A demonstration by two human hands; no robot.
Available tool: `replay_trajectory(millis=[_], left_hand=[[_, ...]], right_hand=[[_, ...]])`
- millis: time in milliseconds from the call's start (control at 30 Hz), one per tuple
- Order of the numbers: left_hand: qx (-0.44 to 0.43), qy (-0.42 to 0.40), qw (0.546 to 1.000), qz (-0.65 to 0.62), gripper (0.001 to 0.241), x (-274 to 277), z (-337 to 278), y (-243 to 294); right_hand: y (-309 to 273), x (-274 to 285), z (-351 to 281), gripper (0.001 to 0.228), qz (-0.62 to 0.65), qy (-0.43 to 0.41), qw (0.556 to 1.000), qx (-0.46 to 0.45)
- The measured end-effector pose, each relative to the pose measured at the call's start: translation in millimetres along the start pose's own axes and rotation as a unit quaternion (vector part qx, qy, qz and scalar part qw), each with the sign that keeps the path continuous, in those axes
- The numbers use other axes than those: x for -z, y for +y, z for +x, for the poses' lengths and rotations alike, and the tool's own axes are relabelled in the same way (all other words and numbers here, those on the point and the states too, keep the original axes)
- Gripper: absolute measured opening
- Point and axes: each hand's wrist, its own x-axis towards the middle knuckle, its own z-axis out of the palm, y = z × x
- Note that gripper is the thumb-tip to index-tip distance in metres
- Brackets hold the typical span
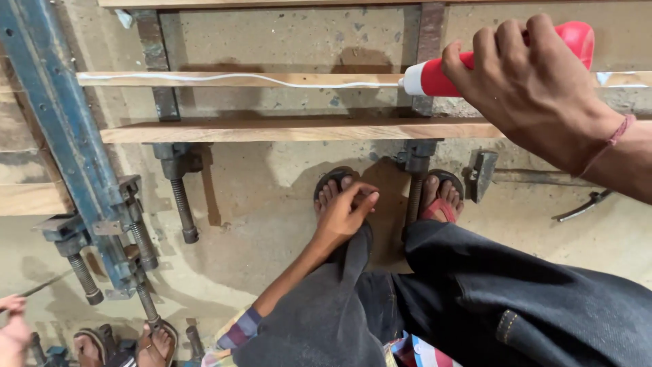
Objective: The person sits on the floor beside a wood clamp press and squeezes white glue from a red bottle along the edges of wooden slats while another person positions boards. The person then rubs glue off their hands and turns the clamp press screws to tighten the assembly.
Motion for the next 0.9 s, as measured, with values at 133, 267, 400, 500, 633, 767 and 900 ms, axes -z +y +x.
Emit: replay_trajectory(millis=[133, 267, 400, 500, 633, 767, 900], left_hand=[[0.049, 0.04, 0.998, 0.003, 0.029, -1.0, -1.6, -21.3], [-0.039, 0.091, 0.987, 0.125, 0.023, -2.7, 1.4, -55.0], [0.025, 0.063, 0.998, 0.016, 0.023, -1.7, 3.8, -68.5], [0.071, 0.042, 0.995, -0.05, 0.025, 0.5, 7.3, -68.0], [0.073, 0.044, 0.994, -0.061, 0.026, 3.0, 9.6, -65.5], [0.077, 0.048, 0.994, -0.064, 0.024, 4.1, 7.1, -60.6], [0.078, 0.053, 0.994, -0.054, 0.023, 4.0, 8.0, -56.5]], right_hand=[[4.6, 5.9, -1.9, 0.041, 0.024, 0.019, 0.999, -0.026], [8.2, 12.6, -11.6, 0.046, 0.014, -0.006, 1.0, -0.018], [3.7, 4.5, -18.8, 0.043, 0.057, -0.002, 0.997, -0.046], [3.6, 3.2, -19.7, 0.044, 0.058, -0.006, 0.997, -0.046], [1.1, 0.3, -18.5, 0.044, 0.053, -0.014, 0.998, -0.039], [0.0, -8.1, -28.5, 0.042, 0.048, -0.033, 0.998, -0.032], [2.8, -12.6, -44.9, 0.04, 0.015, -0.06, 0.997, -0.038]])
